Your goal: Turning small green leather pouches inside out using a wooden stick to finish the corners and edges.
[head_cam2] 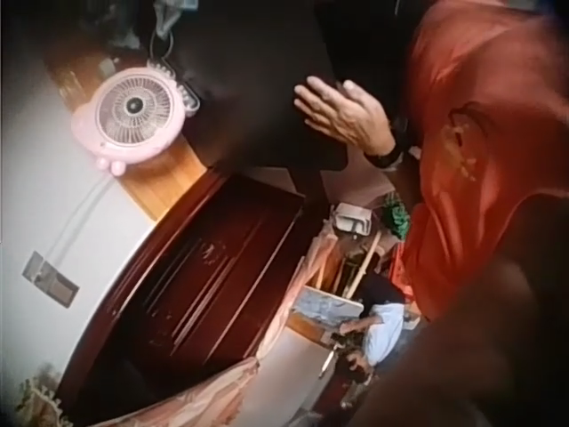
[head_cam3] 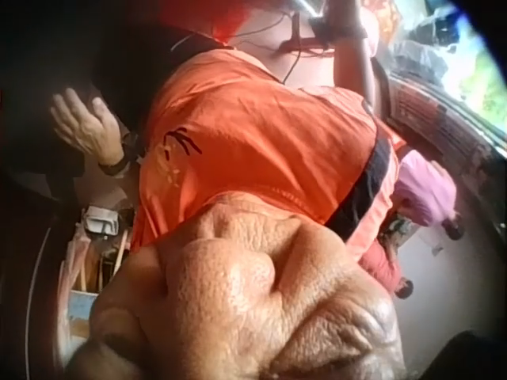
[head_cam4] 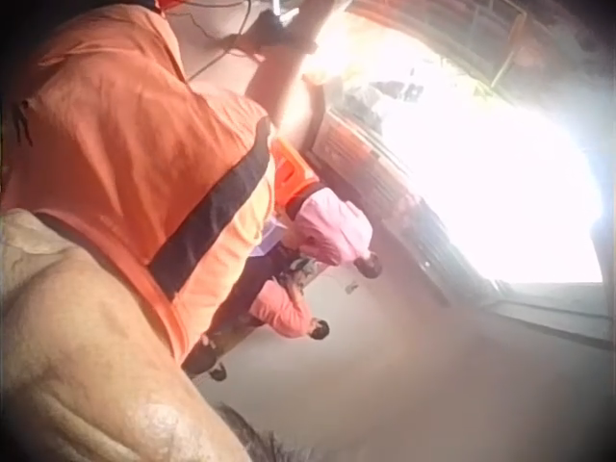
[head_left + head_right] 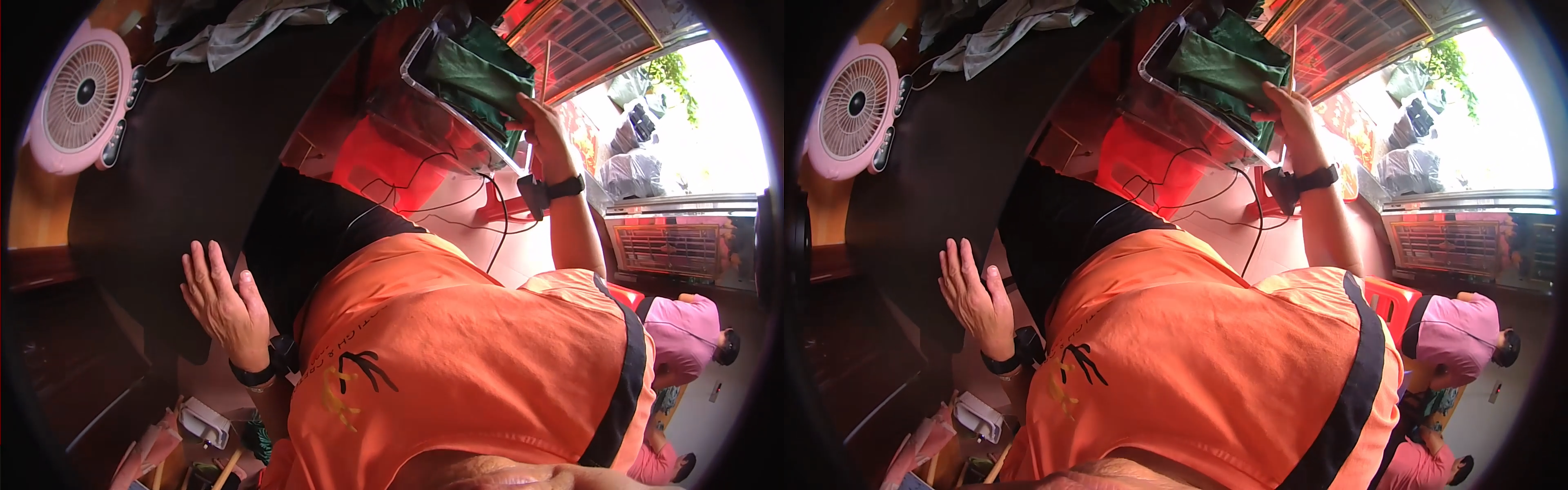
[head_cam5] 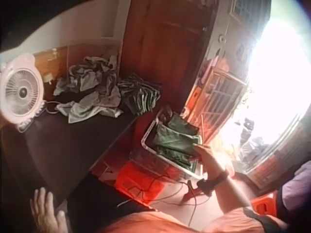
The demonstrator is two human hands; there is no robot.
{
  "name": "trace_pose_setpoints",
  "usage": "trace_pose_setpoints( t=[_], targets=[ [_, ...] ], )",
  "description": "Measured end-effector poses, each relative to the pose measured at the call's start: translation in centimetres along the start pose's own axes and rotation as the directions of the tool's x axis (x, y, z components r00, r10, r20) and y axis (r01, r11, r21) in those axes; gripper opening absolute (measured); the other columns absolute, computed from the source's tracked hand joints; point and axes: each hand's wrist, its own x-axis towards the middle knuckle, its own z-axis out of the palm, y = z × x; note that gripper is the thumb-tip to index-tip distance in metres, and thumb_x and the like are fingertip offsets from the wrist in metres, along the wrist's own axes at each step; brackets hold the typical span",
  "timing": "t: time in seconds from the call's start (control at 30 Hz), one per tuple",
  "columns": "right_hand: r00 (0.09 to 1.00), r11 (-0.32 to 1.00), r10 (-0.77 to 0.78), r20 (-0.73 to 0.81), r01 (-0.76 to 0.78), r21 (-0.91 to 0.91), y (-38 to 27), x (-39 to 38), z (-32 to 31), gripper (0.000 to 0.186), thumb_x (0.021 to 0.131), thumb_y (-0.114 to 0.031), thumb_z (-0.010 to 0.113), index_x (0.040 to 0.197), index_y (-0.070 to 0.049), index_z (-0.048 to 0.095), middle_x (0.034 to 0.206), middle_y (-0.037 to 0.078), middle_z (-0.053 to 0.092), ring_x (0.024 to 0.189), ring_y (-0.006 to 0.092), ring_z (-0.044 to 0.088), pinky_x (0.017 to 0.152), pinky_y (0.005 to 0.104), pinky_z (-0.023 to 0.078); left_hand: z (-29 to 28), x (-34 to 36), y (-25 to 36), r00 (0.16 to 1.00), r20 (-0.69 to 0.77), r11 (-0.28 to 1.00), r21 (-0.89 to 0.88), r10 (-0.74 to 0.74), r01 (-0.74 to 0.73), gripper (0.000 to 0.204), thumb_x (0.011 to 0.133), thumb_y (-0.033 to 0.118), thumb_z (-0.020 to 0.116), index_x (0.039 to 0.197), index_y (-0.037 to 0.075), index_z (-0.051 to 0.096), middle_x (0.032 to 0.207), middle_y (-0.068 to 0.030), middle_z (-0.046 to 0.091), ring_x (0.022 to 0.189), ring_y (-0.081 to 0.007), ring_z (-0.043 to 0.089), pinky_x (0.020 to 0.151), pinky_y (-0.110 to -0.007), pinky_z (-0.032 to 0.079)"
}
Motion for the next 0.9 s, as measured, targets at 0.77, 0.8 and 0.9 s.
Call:
trace_pose_setpoints(
  t=[0.77, 0.8, 0.9],
  targets=[
    [0.840, 0.544, -0.542, -0.009, 0.342, -0.766, 3.1, -1.5, -1.8, 0.042, 0.078, -0.037, 0.063, 0.106, -0.006, 0.056, 0.097, 0.015, 0.063, 0.091, 0.0327, 0.062, 0.078, 0.0404, 0.048, 0.4, -0.4, 0.4, 0.995, -0.068, 0.992, 0.107, 0.068, -0.060, 0.049, 0.088, 0.023, 0.048, 0.135, 0.012, 0.039, 0.141, -0.0082, 0.037, 0.129, -0.0281, 0.036, 0.103, -0.048, 0.028],
    [0.838, 0.549, -0.545, -0.014, 0.344, -0.761, 2.9, -1.9, -2.0, 0.042, 0.078, -0.037, 0.063, 0.106, -0.006, 0.056, 0.097, 0.015, 0.063, 0.091, 0.0327, 0.062, 0.078, 0.0404, 0.048, 0.4, -0.4, 0.5, 0.996, -0.065, 0.992, 0.116, 0.061, -0.053, 0.049, 0.088, 0.023, 0.048, 0.135, 0.012, 0.039, 0.141, -0.0085, 0.037, 0.129, -0.0279, 0.036, 0.103, -0.047, 0.028],
    [0.838, 0.525, -0.545, -0.001, 0.340, -0.780, 2.6, -2.9, -2.7, 0.039, 0.078, -0.036, 0.063, 0.103, -0.006, 0.057, 0.095, 0.015, 0.063, 0.090, 0.0323, 0.061, 0.077, 0.0408, 0.048, 0.4, -0.4, 0.4, 0.996, -0.066, 0.990, 0.129, 0.062, -0.053, 0.049, 0.089, 0.024, 0.048, 0.136, 0.012, 0.038, 0.141, -0.0090, 0.036, 0.129, -0.0277, 0.035, 0.103, -0.046, 0.027]
  ],
)
